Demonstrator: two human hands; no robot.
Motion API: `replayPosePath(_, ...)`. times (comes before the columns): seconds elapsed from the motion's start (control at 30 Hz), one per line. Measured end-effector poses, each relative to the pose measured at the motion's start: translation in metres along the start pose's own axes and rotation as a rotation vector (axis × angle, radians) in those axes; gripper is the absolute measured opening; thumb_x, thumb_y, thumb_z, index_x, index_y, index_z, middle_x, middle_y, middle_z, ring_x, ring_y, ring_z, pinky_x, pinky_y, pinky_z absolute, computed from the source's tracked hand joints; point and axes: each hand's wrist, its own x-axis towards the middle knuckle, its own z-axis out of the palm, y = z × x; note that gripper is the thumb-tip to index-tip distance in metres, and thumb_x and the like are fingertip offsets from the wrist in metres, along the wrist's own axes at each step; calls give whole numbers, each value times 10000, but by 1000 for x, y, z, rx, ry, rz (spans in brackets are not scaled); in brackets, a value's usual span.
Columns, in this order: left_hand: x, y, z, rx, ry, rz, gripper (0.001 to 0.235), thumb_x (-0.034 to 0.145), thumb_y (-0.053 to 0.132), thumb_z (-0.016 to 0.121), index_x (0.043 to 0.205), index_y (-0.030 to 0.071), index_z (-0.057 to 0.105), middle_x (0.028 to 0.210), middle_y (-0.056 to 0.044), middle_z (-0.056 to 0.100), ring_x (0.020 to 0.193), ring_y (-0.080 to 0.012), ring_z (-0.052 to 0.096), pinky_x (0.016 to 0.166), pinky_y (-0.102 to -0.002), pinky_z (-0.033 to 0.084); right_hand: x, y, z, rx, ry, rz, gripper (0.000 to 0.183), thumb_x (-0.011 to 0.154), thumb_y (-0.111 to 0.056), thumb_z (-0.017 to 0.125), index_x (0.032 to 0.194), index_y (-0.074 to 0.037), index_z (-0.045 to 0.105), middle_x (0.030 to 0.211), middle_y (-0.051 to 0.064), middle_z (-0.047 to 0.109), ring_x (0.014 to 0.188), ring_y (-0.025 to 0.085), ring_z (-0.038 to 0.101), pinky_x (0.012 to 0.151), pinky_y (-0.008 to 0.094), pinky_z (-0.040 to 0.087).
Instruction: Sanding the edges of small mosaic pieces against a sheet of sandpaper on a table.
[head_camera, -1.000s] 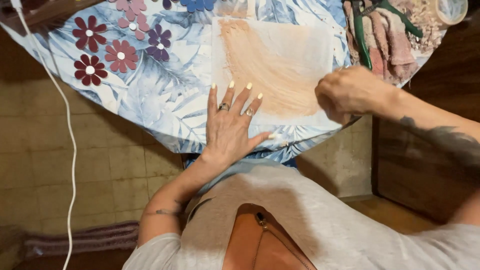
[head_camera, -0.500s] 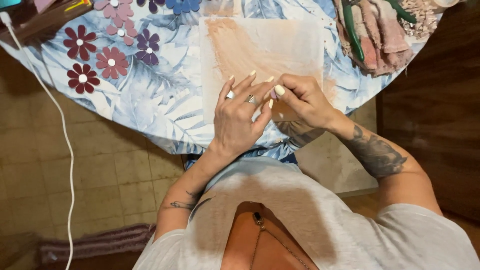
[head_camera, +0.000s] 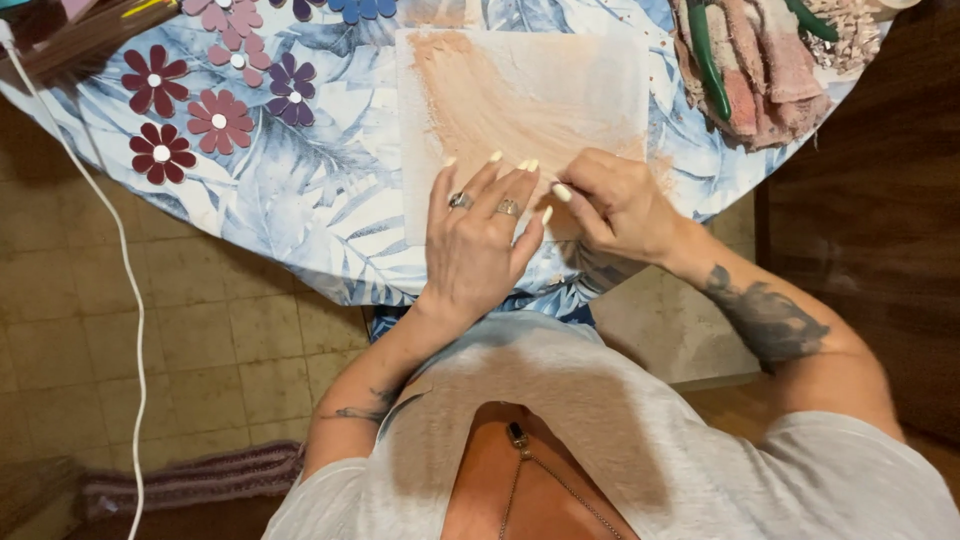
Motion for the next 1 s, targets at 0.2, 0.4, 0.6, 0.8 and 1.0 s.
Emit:
replayPosePath(0.2, -10, -10, -15, 151, -310, -42, 439, 779, 396, 542, 1133, 136, 550, 1202, -89, 500, 1170, -304, 399, 995, -575, -2, -14, 29, -10, -669, -118, -206, 109, 792, -174, 486, 700, -116, 474, 627, 38, 415, 569, 214, 505, 500, 290, 424)
replayPosePath(0.4, -12, -14, -13, 274, -332, 12, 465, 770, 449, 529, 1139, 166, 546, 1217, -53, 478, 1184, -273, 375, 975, -568, 120, 93, 29, 44, -423, -184, -169, 232, 902, -95, 372, 674, -56, 350, 620, 69, 352, 505, 190, 263, 467, 343, 264)
replayPosePath(0.6, -13, -15, -12, 306, -356, -1, 503, 775, 489, 491, 1172, 180, 522, 1240, -55, 463, 1193, -263, 372, 996, -538, 96, 120, 18, 30, -514, -340, -128, 229, 882, -87, 375, 658, -41, 391, 622, 91, 406, 474, 234, 347, 425, 369, 293)
replayPosePath(0.8, -15, -16, -11, 146, -308, -35, 516, 747, 477, 547, 1143, 147, 530, 1177, -96, 484, 1143, -295, 423, 1014, -554, 16, -5, 86, -56, -615, -889, -285, 125, 677, -239, 415, 746, -159, 483, 698, 6, 506, 593, 173, 576, 501, 298, 476)
replayPosePath(1.0, -2, -18, -11, -17, -129, -12, 492, 743, 338, 608, 1150, 81, 506, 1077, -116, 536, 1072, -293, 496, 1013, -550, 77, 40, -10, -59, -343, -628, 158, 114, 787, -108, 503, 712, -37, 551, 622, 82, 549, 617, 244, 591, 566, 341, 472)
